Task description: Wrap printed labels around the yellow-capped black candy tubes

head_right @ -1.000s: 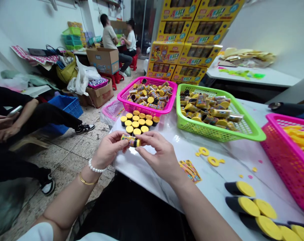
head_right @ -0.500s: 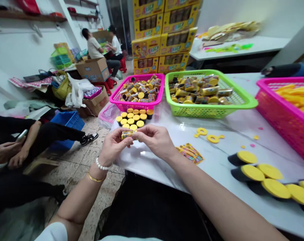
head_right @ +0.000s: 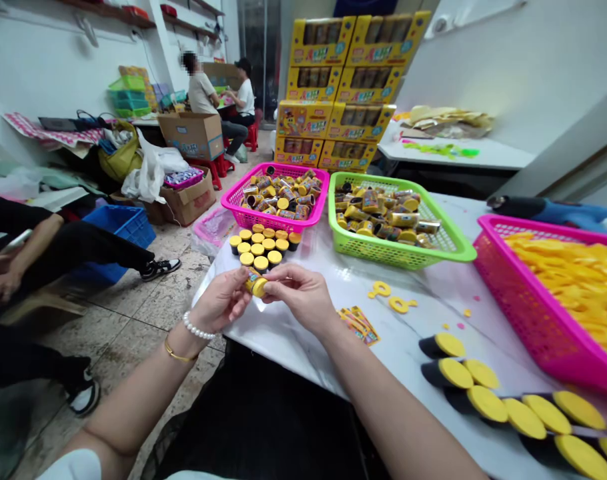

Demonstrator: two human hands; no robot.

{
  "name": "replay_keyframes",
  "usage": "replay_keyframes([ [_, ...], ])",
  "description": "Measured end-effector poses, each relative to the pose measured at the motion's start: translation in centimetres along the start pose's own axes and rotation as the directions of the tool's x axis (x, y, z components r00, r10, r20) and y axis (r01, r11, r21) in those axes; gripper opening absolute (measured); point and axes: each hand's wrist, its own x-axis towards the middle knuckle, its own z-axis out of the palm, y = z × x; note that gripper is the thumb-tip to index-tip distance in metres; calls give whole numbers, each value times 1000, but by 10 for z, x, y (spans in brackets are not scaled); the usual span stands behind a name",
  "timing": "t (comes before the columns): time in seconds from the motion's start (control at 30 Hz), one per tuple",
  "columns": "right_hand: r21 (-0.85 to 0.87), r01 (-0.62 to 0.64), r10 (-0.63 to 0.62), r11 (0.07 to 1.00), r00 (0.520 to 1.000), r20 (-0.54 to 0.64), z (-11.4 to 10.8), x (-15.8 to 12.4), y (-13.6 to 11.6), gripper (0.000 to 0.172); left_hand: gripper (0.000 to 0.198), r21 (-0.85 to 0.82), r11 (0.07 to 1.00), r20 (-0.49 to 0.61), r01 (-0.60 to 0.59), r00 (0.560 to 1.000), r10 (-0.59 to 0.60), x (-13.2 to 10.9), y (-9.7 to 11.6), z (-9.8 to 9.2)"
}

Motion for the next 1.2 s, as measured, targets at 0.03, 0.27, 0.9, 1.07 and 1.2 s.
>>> replay_keyframes([
  [0.03,-19,1,-1,1000,1000,2,1,-1,0,23,62,-15,1000,-4,3,1000,-3,0,0,1],
  [0.27,-47,102,-104,994,994,-30,1,-5,-1,17,49,-130,991,69,31,997,-22,-2,-1,-1],
  [0.9,-964,-143,-594,226,764,-253,-84,34,-78,37,59,127,984,79,-127,990,117,-14,-17,2],
  [1.07,-983,-178,-209,40,961,-182,-73,-60,-41,17,51,175,972,100,-154,985,138,-15,-17,3],
  [1.2,-950,-246,-164,192,946,-278,-84,-97,-14,22,47,196,967,82,-162,986,148,-16,-17,5],
])
